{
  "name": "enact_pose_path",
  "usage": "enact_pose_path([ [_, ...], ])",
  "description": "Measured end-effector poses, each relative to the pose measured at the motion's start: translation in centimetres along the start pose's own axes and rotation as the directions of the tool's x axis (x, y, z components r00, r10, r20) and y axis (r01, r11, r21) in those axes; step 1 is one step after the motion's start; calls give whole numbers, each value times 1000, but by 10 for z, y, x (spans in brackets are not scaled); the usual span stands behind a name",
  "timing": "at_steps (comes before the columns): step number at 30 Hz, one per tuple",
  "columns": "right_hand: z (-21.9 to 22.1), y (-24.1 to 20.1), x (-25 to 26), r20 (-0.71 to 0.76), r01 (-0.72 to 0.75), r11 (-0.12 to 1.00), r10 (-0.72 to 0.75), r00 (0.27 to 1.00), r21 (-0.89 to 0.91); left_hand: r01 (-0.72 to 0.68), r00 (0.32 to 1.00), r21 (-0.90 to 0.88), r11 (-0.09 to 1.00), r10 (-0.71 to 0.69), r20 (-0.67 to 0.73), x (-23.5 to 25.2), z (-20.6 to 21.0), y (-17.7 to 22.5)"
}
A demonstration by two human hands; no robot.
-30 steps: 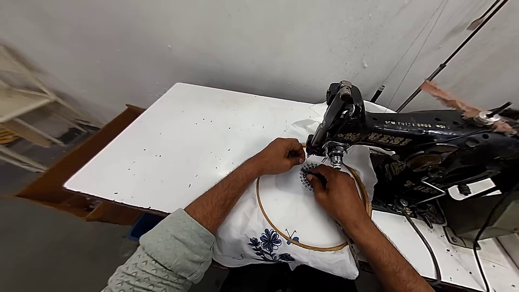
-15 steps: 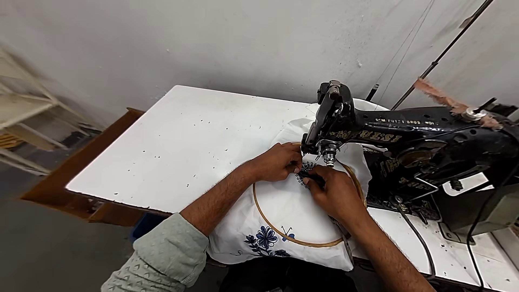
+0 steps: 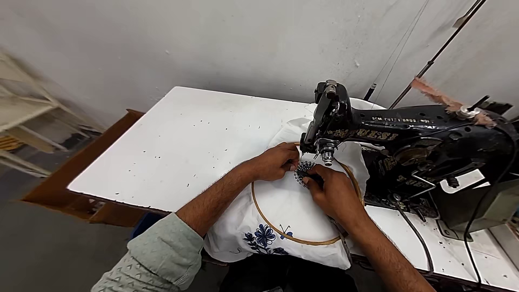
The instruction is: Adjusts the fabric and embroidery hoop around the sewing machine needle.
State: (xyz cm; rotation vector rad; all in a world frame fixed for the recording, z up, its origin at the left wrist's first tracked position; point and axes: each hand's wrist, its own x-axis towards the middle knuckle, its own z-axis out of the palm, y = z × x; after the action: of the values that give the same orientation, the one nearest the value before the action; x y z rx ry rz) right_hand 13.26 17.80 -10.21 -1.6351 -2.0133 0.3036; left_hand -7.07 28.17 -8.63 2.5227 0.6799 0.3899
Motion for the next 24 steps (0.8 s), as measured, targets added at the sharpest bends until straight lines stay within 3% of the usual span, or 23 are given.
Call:
enact_pose_path([
  [8,3,-4,7,31,21,1000,-20,999,-5,-27,999,47,999,29,-36,-1,7,-1],
  [14,1,-7,-1,-75,-62,997,66,995,56,-31,996,-11,999,29,-89,-5,0,-1],
  [21,-4,-3,-5,47,-53,997,50,998,62,-31,996,24,999,33,-85,-22,2,4],
  [24,1,-5,0,41,-11,1000,9,999,25,-44,990,153,987,63,-126,-19,11,5],
])
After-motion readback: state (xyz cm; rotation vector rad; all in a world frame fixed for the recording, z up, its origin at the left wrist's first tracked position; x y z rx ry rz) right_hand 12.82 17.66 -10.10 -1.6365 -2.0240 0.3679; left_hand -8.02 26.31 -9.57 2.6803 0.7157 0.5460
